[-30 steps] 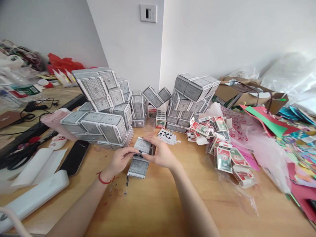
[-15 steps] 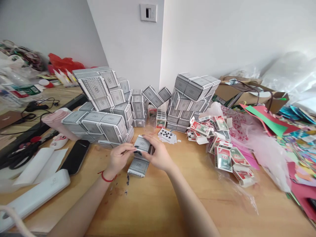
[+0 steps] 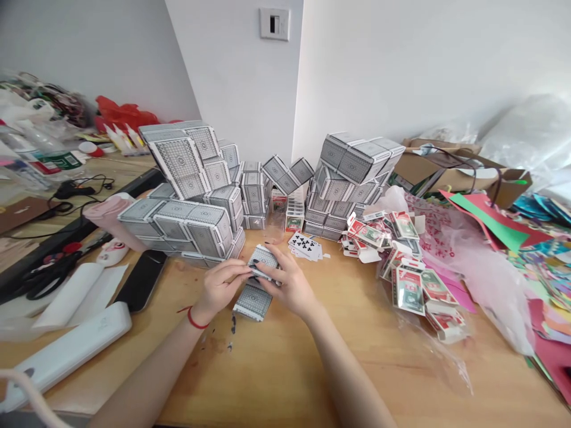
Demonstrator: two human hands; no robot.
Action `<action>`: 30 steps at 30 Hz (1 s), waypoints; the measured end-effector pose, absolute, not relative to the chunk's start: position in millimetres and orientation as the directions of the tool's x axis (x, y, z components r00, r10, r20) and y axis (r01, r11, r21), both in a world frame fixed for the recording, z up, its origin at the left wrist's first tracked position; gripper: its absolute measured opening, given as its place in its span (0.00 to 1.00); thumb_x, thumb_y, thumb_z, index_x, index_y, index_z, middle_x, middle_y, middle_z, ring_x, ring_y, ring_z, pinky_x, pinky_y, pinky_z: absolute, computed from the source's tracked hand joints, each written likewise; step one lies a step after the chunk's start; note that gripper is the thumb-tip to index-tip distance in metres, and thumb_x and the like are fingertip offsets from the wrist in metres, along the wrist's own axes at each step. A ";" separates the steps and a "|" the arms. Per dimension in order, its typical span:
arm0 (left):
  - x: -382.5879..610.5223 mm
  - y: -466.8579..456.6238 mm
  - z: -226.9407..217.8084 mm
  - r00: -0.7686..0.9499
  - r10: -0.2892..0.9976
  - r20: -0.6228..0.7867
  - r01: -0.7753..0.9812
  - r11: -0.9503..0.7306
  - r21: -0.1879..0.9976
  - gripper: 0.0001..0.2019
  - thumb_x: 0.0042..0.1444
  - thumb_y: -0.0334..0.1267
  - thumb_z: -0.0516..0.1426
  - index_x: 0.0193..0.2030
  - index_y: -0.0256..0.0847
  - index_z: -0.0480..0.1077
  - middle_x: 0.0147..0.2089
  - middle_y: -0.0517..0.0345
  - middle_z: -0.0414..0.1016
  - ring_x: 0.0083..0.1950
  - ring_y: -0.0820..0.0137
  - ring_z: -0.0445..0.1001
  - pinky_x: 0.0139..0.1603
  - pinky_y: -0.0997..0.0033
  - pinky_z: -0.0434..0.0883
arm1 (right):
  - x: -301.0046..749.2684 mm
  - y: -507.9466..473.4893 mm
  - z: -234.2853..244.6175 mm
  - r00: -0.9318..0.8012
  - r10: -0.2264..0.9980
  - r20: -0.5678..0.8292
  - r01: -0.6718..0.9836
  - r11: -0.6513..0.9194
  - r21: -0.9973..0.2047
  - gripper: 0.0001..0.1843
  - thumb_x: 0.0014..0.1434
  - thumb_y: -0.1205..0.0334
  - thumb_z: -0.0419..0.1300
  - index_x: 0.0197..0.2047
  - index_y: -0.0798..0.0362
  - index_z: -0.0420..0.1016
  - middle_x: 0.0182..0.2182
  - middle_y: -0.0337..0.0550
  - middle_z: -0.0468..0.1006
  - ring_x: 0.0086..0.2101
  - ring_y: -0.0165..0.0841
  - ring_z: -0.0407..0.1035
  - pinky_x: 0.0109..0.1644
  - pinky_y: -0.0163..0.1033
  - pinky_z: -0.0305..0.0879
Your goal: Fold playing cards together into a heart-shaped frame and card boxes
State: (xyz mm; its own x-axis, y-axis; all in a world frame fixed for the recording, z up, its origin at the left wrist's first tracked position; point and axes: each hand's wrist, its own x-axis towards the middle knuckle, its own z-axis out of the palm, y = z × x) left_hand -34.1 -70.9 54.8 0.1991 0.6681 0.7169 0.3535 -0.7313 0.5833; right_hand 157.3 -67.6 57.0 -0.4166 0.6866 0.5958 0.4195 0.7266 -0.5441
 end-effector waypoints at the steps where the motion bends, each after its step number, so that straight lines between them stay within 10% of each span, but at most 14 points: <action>1: -33.5 -71.3 54.6 0.182 0.688 0.703 0.341 -0.714 0.611 0.04 0.52 0.29 0.58 0.34 0.40 0.74 0.33 0.55 0.75 0.34 0.74 0.73 0.35 0.75 0.71 | 156.4 -67.5 56.2 -0.415 0.681 0.603 0.422 0.732 -0.535 0.16 0.56 0.64 0.57 0.49 0.46 0.72 0.60 0.49 0.59 0.56 0.41 0.58 0.56 0.50 0.59; 9: -27.3 -67.2 45.8 0.262 0.933 0.245 0.044 -0.266 0.963 0.11 0.54 0.41 0.55 0.40 0.37 0.70 0.33 0.54 0.74 0.36 0.70 0.72 0.36 0.72 0.69 | 150.2 -72.1 62.2 -0.262 0.763 0.590 0.385 0.644 -0.661 0.10 0.55 0.63 0.57 0.42 0.48 0.73 0.54 0.50 0.65 0.54 0.41 0.60 0.55 0.49 0.59; 16: -21.8 -69.9 41.0 0.391 0.910 0.139 0.206 -0.234 0.950 0.15 0.58 0.45 0.49 0.29 0.34 0.67 0.28 0.59 0.68 0.29 0.74 0.63 0.30 0.76 0.62 | 157.5 -68.4 85.9 -0.334 0.877 0.346 0.469 0.473 -0.746 0.21 0.56 0.56 0.56 0.54 0.48 0.62 0.47 0.49 0.62 0.52 0.39 0.58 0.56 0.46 0.57; 30: -30.4 -74.5 73.2 0.504 0.863 -0.007 0.271 -0.151 0.951 0.13 0.56 0.42 0.50 0.33 0.35 0.70 0.26 0.60 0.68 0.26 0.75 0.61 0.25 0.78 0.58 | 179.8 -27.7 133.0 -0.811 0.582 0.064 0.425 0.660 -0.620 0.08 0.55 0.67 0.57 0.40 0.54 0.68 0.36 0.43 0.72 0.37 0.33 0.64 0.42 0.39 0.60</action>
